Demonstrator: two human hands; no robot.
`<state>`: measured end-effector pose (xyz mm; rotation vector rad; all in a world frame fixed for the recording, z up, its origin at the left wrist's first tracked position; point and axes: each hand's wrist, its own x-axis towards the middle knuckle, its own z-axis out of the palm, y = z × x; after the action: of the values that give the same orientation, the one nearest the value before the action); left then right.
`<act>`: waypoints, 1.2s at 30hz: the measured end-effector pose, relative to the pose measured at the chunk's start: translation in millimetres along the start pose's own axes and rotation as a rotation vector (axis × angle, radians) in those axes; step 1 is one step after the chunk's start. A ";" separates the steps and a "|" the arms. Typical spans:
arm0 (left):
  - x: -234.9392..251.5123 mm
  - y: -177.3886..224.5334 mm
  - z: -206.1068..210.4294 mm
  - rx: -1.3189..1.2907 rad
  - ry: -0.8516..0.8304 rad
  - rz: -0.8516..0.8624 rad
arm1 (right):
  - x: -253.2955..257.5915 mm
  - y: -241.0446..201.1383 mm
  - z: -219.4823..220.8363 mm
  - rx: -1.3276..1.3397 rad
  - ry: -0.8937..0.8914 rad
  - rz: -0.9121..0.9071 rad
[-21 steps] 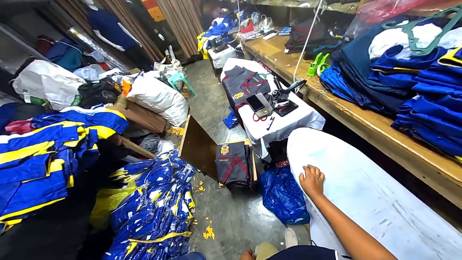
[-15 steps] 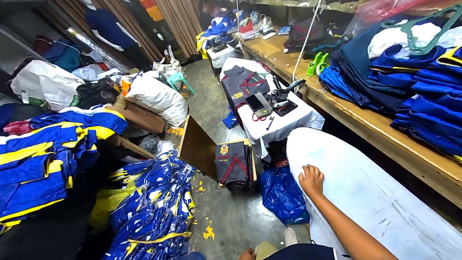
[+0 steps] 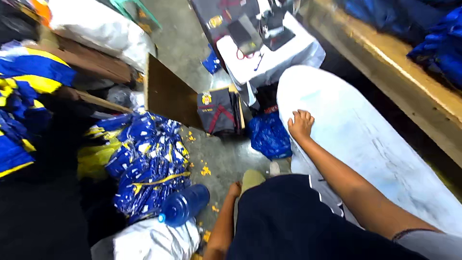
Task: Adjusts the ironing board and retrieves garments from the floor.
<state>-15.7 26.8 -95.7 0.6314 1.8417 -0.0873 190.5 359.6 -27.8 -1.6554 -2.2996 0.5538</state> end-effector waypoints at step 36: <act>176.4 75.7 -51.8 0.142 -0.065 -0.247 | 63.6 -61.9 289.5 0.139 -1.254 0.444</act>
<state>-65.1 176.6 -216.7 0.4899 1.8544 -0.4009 -3.3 357.2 -260.4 -2.0412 -2.3517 2.3196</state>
